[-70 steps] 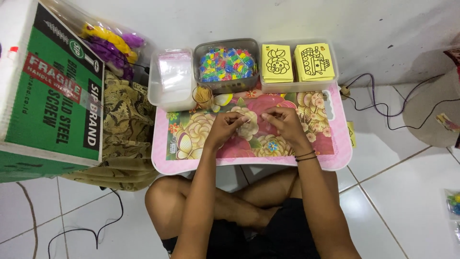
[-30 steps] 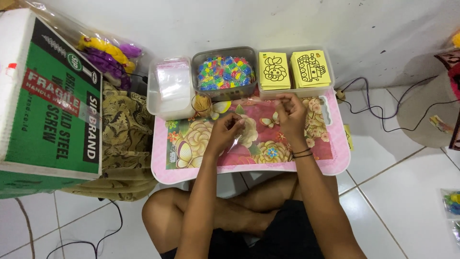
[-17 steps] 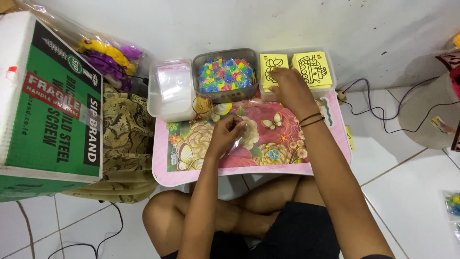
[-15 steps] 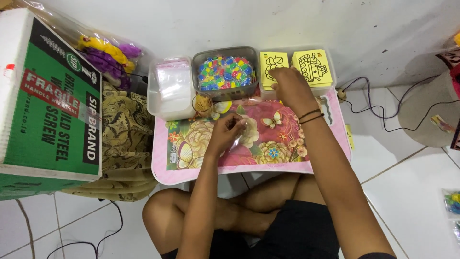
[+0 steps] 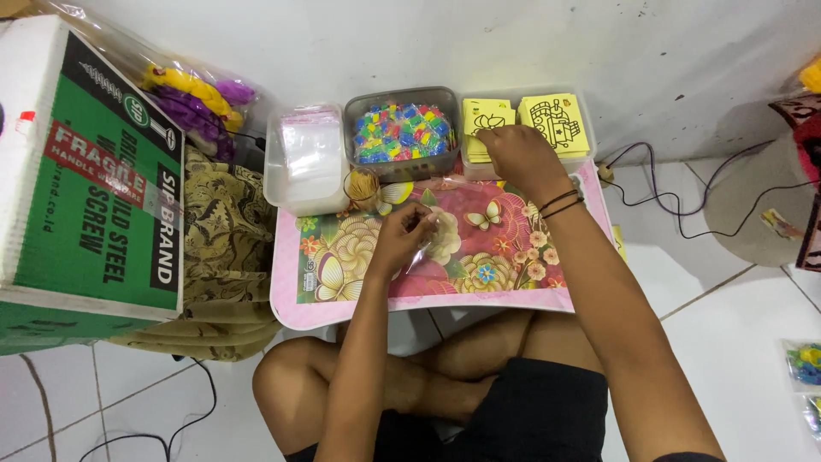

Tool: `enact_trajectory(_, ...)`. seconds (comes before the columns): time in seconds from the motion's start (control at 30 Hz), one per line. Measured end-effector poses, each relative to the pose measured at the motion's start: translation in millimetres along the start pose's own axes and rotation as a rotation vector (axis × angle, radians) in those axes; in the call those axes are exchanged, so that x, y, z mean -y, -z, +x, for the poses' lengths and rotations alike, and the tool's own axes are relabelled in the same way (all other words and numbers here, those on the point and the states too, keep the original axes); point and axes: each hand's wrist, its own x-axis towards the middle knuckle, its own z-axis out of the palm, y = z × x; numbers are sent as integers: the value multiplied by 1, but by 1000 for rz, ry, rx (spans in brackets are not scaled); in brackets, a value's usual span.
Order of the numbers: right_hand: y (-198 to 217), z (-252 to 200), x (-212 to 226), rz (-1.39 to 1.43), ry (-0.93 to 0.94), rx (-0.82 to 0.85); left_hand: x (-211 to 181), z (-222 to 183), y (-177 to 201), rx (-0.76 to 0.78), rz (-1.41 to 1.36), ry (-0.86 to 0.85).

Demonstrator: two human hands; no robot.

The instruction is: The person is creating sand art by peeling the adhesive layer off pre-cut cards, applying colored sand to the sticky surface, and then packaging the finished cards into plastic bags.

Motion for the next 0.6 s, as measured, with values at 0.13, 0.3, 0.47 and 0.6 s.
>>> enact_trajectory(0.13,8,-3,8,-18,13,-48,0,0,-2,-13,-14,5)
enact_trajectory(0.3,4,-8,8,124,-141,27,-3,-1,-3,-6,-12,14)
enact_trajectory(0.47,-15,-15,-7,138,-178,-220,-2,-2,-2,-13,-11,12)
enact_trajectory(0.6,22,-40,9,356,-269,-669,2,-1,-2,-11,-19,19)
